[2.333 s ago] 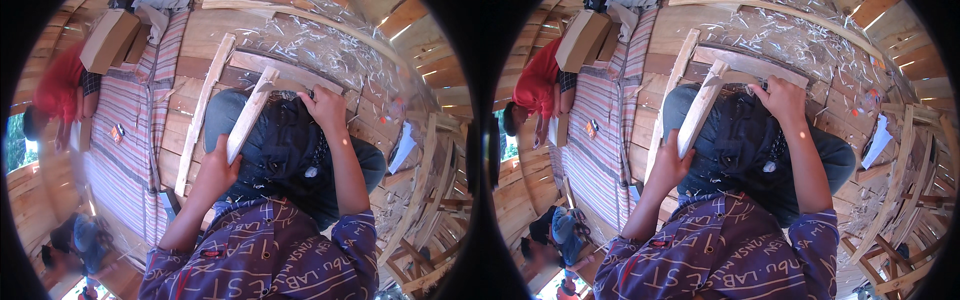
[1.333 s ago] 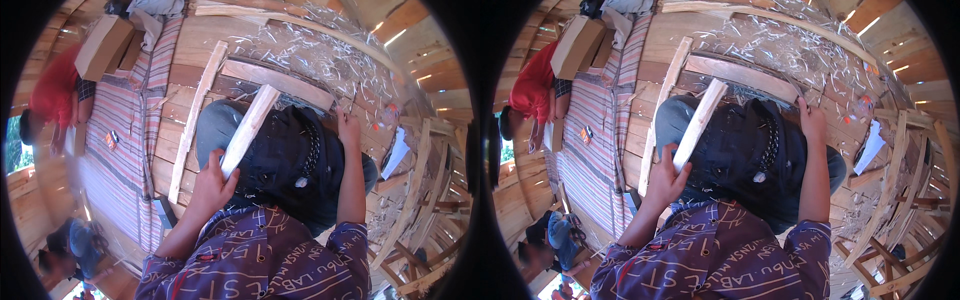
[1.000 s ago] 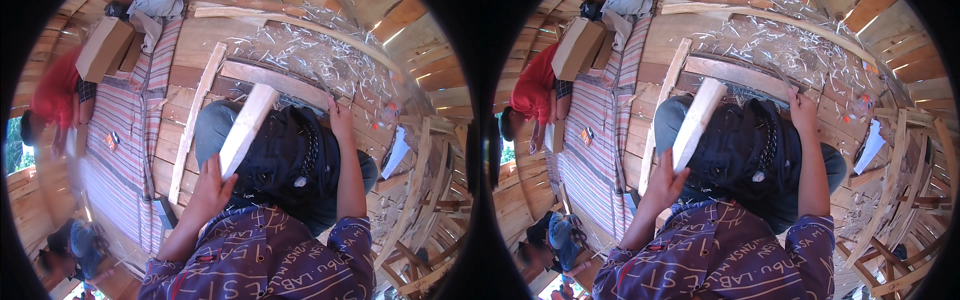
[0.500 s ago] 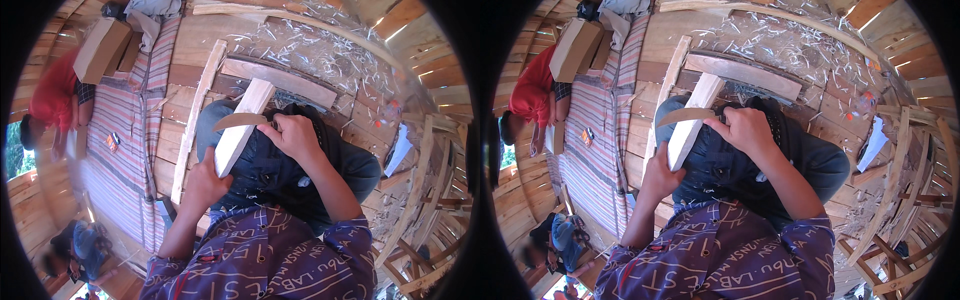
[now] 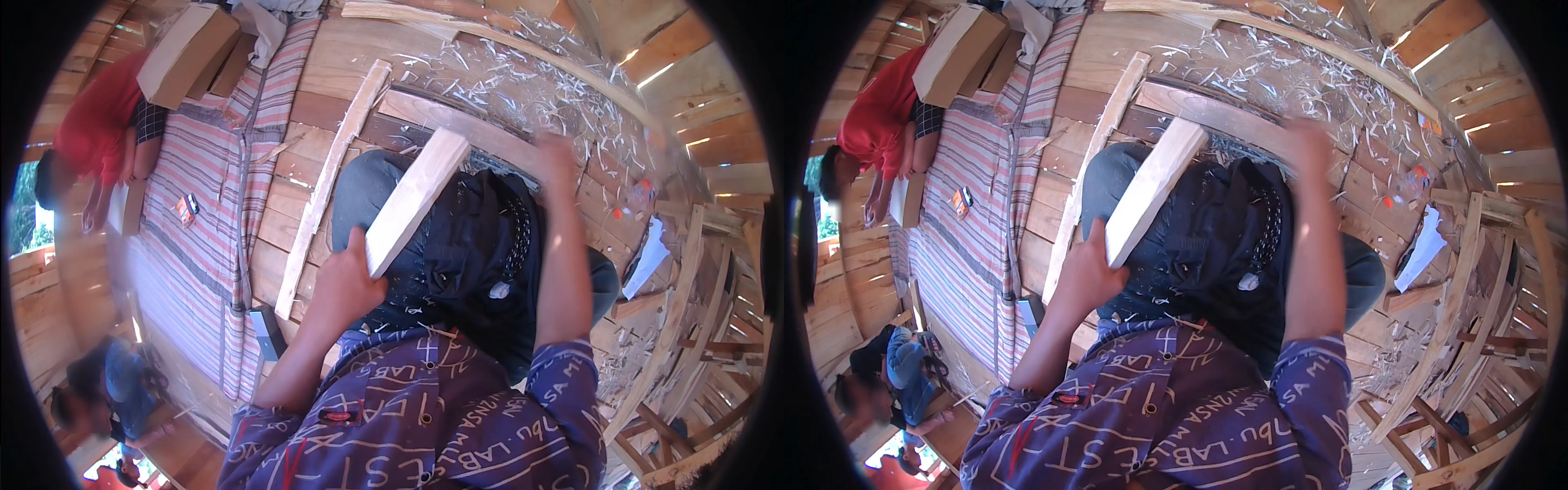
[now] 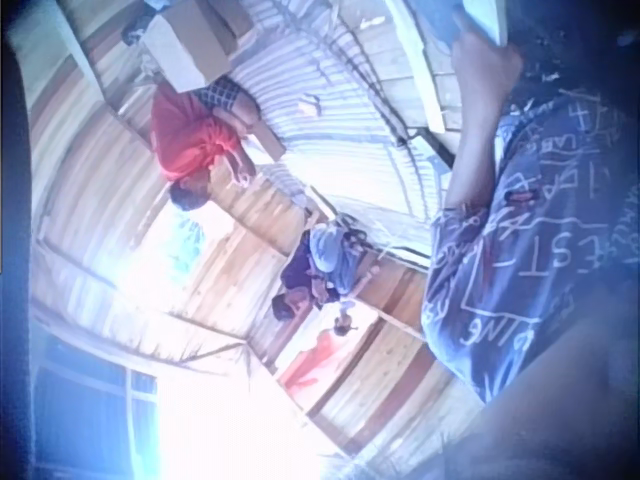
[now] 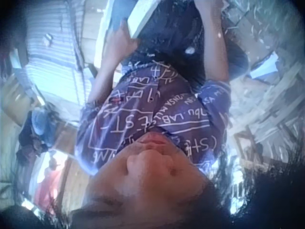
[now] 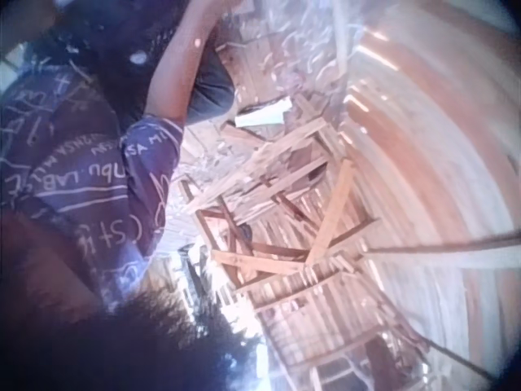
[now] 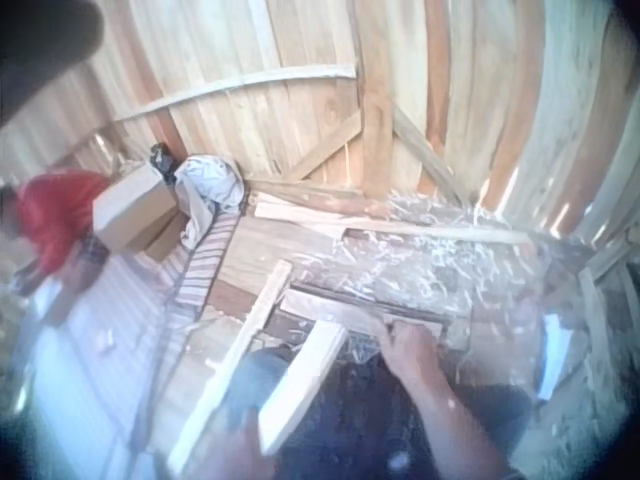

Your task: The person shaves thin layers off a wooden plank using a knife while sitting on the floor.

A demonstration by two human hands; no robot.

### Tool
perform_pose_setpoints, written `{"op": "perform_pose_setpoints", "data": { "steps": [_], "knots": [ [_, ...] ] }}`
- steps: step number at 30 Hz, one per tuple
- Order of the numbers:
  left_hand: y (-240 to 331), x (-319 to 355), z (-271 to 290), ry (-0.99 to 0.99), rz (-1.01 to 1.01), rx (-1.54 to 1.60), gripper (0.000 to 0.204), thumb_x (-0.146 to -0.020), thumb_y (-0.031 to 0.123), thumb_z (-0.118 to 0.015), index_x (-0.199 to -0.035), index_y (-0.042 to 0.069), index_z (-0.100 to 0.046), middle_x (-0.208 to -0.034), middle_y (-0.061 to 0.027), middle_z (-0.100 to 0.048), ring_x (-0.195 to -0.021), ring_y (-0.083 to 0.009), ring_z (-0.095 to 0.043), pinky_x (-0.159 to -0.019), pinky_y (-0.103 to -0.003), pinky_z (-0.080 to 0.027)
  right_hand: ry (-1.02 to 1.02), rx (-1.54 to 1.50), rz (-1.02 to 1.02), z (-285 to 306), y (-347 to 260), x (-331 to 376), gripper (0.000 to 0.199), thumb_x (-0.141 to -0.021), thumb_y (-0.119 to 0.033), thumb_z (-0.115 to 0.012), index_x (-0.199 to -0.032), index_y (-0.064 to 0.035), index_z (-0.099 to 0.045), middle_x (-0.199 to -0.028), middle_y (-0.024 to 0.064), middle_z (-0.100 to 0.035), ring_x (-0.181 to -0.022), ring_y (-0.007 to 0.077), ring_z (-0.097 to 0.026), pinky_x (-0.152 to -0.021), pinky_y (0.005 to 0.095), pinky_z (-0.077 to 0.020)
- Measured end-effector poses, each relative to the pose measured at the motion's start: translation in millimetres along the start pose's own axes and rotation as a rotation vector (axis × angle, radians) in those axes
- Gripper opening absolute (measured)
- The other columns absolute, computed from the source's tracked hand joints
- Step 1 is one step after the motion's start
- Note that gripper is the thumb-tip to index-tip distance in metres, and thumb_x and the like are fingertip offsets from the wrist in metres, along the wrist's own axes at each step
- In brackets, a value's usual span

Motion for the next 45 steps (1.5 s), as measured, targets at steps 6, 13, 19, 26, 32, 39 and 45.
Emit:
{"op": "perform_pose_setpoints", "data": {
  "steps": [6, 13, 19, 26, 32, 39, 45],
  "knots": [
    [-11, 11, -7, 0.018, -0.016, 0.096, 0.061, -0.076, 0.021, -0.070, -0.123, -0.005, -0.041, -0.087, -0.0355, -0.063, -0.087, -0.0514, -0.062, -0.075, -0.053, -0.050, 0.187, -0.144, -0.450, 113, 216, -12, 0.072, -0.094, -0.061, -0.046, -0.071, 0.0050, -0.065, -0.057, 0.0163, -0.057, -0.056, 0.0280, -0.055, -0.062, 0.0443, -0.0431],
    [-8, 3, -14, 0.044, -0.059, 0.016, 0.072, -0.086, 0.047, -0.066, -0.121, -0.010, -0.040, -0.083, -0.0347, -0.063, -0.082, -0.0510, -0.063, -0.070, -0.053, -0.050, -0.085, -0.467, -0.102, 61, 14, 75, 0.056, -0.092, -0.050, -0.058, -0.068, -0.0002, -0.062, -0.058, 0.0196, -0.058, -0.055, 0.0316, -0.059, -0.054, 0.0416, -0.0427],
    [1, 5, -18, 0.107, -0.100, -0.061, 0.057, -0.089, 0.047, -0.061, -0.105, -0.004, -0.041, -0.067, -0.0290, -0.062, -0.064, -0.0478, -0.063, -0.056, -0.053, -0.051, -0.229, -0.248, 0.388, 51, -96, 88, 0.059, -0.085, -0.059, -0.061, -0.059, -0.0060, -0.059, -0.048, 0.0133, -0.055, -0.047, 0.0333, -0.060, -0.045, 0.0425, -0.0482],
    [11, 5, -25, 0.146, -0.111, -0.104, 0.044, -0.090, 0.039, -0.062, -0.096, 0.001, -0.041, -0.062, -0.0242, -0.061, -0.058, -0.0430, -0.064, -0.050, -0.050, -0.050, -0.150, -0.012, 0.606, 47, -80, 59, 0.063, -0.082, -0.066, -0.059, -0.060, -0.0066, -0.061, -0.050, 0.0112, -0.058, -0.047, 0.0286, -0.062, -0.044, 0.0388, -0.0494],
    [8, 5, -26, 0.119, -0.062, -0.046, 0.049, -0.090, 0.039, -0.062, -0.102, -0.003, -0.040, -0.064, -0.0287, -0.061, -0.061, -0.0476, -0.063, -0.053, -0.053, -0.049, -0.244, 0.185, 0.331, 40, -57, 17, 0.055, -0.089, -0.056, -0.054, -0.075, -0.0051, -0.069, -0.072, 0.0178, -0.067, -0.072, 0.0333, -0.068, -0.067, 0.0455, -0.0536],
    [7, 6, -28, 0.115, -0.100, -0.084, 0.052, -0.089, 0.040, -0.063, -0.102, -0.005, -0.039, -0.064, -0.0283, -0.061, -0.060, -0.0470, -0.063, -0.053, -0.053, -0.049, 0.042, 0.190, -0.326, 121, 202, -51, 0.074, -0.094, -0.062, -0.044, -0.090, 0.0078, -0.070, -0.082, 0.0296, -0.065, -0.083, 0.0431, -0.066, -0.077, 0.0479, -0.0492],
    [1, 4, -27, 0.087, -0.102, -0.071, 0.055, -0.088, 0.041, -0.064, -0.104, -0.007, -0.039, -0.062, -0.0278, -0.060, -0.060, -0.0470, -0.062, -0.052, -0.053, -0.049, -0.225, -0.189, -0.167, 66, 46, 52, 0.060, -0.092, -0.054, -0.055, -0.074, 0.0026, -0.066, -0.068, 0.0251, -0.062, -0.068, 0.0415, -0.063, -0.062, 0.0459, -0.0472]
  ]
}}
Point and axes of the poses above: each hand's wrist, its own x-axis away from the middle knuckle, its own z-axis out of the back of the hand, y = z × x, the point moved 3 cm from there along -x, towards the middle knuckle
